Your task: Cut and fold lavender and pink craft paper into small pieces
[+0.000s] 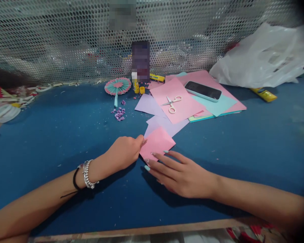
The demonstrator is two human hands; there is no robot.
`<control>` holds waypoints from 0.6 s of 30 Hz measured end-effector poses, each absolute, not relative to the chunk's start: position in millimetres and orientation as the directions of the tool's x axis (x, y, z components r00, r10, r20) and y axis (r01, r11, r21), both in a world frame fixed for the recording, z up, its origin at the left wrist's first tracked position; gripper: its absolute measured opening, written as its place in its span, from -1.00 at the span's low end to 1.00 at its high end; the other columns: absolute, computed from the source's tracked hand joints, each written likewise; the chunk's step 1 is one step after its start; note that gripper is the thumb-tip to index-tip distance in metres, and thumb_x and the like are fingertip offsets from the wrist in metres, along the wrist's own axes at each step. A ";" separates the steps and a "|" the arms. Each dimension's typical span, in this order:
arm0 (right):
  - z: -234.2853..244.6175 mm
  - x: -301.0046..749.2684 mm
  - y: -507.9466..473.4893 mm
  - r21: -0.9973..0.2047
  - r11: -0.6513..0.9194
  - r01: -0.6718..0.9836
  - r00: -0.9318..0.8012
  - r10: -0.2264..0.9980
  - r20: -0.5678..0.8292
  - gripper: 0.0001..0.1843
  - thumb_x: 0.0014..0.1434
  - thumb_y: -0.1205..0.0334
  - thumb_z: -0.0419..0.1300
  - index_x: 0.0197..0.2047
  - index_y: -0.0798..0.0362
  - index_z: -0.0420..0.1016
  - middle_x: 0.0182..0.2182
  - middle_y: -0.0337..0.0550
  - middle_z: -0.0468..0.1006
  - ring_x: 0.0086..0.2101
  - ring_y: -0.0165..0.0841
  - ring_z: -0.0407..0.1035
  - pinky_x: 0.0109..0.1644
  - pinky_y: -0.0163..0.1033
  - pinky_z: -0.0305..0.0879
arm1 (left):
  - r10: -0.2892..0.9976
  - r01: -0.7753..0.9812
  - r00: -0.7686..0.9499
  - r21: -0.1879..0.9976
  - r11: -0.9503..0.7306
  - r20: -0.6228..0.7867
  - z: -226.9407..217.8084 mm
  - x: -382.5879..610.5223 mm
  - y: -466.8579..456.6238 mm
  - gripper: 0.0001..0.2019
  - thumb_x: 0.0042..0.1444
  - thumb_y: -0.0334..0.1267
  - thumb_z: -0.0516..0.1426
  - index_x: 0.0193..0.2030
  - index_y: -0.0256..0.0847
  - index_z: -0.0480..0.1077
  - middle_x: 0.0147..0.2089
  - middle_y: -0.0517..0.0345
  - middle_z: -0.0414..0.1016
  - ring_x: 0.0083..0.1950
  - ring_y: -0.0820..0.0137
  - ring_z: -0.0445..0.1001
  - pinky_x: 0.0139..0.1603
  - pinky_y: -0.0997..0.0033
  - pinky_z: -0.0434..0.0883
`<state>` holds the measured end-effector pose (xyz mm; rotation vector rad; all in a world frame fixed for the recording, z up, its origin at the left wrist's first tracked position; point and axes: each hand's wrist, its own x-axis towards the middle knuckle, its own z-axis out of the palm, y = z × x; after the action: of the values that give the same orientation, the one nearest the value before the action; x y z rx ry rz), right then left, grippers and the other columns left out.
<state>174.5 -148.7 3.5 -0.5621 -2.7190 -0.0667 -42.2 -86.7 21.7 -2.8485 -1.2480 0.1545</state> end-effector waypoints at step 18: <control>0.6 174.5 -143.0 -0.429 0.822 0.375 -0.883 0.457 0.102 -0.42 0.23 0.17 -0.06 0.27 0.20 0.04 0.21 -0.01 0.14 0.21 -0.23 -0.02 0.29 -0.01 -0.13 | 0.659 0.648 0.752 -0.184 -0.739 0.000 18.0 -40.9 -80.3 -0.76 0.20 -0.41 -0.12 -0.30 -0.32 0.37 -0.43 -0.10 0.45 -0.39 0.22 0.43 -0.49 0.37 0.25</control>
<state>174.5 -143.0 0.6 -0.6480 -2.8040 0.5989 -40.9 -80.3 18.0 -2.7769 -1.0451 0.0969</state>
